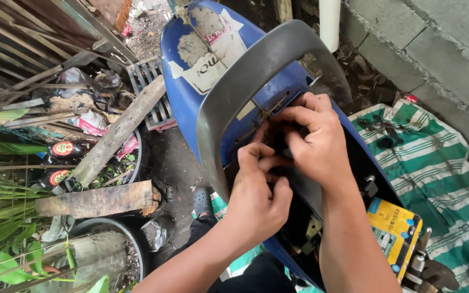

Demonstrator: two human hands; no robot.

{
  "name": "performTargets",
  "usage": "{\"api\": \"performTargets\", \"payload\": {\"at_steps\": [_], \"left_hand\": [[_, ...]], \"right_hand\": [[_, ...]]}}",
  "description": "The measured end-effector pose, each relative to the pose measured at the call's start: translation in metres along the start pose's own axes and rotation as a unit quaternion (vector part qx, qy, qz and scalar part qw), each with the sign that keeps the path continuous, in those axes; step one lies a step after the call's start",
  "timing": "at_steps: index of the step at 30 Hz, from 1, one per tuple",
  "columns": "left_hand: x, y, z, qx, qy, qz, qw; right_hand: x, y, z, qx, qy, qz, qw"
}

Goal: Using a screwdriver to remove fasteners and disassemble the rear frame components of a motorcycle.

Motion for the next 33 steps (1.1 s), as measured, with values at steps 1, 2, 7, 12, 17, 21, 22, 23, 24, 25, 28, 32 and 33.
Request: {"api": "performTargets", "payload": {"at_steps": [1,2,7,12,17,21,22,23,24,25,28,32,33], "left_hand": [[-0.001,-0.001,-0.001,0.000,-0.001,0.000,1.000],[-0.002,-0.001,-0.002,0.014,-0.018,-0.033,0.999],[-0.007,-0.010,-0.007,0.061,-0.073,-0.124,0.988],[-0.019,-0.009,-0.011,0.079,-0.029,-0.201,0.976],[-0.010,-0.009,-0.012,0.064,-0.018,-0.181,0.981],[-0.008,-0.009,-0.013,0.043,0.039,-0.123,0.991],[-0.017,-0.009,-0.012,0.043,0.039,-0.122,0.991],[-0.026,-0.008,-0.013,0.041,0.030,-0.092,0.994],[-0.034,-0.007,-0.014,0.040,0.022,-0.061,0.997],[-0.035,-0.004,-0.012,0.037,0.023,-0.062,0.997],[-0.017,0.003,-0.002,0.010,-0.008,0.006,1.000],[0.019,0.020,0.046,0.015,-0.179,-0.117,0.977],[0.021,0.026,0.062,0.076,-0.253,-0.154,0.952]], "right_hand": [[-0.001,0.001,0.000,0.000,0.000,0.000,1.000],[-0.001,0.002,0.000,0.000,-0.008,-0.002,1.000],[0.000,0.006,0.001,-0.002,-0.001,-0.001,1.000],[0.018,0.002,0.005,0.038,0.027,-0.027,0.999],[0.018,0.004,0.025,0.093,-0.021,-0.007,0.995],[0.026,0.007,0.035,0.144,-0.053,0.003,0.988],[0.026,0.004,0.038,0.144,-0.054,0.004,0.988],[0.027,0.000,0.040,0.149,-0.044,0.010,0.988],[0.027,-0.004,0.041,0.154,-0.034,0.016,0.987],[0.025,-0.007,0.043,0.155,-0.037,0.016,0.987],[0.021,-0.009,0.049,0.197,-0.062,0.000,0.978],[0.034,0.005,0.062,0.258,-0.182,-0.063,0.947],[0.042,0.007,0.063,0.240,-0.217,-0.101,0.941]]}}
Point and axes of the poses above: each hand's wrist, its own z-axis away from the middle knuckle, its own y-axis out of the back of the hand, x = y × z, the point moved 3 cm from there along -z, towards the middle knuckle, and after that the axes turned 6 degrees about x, right-handed, at the moved point
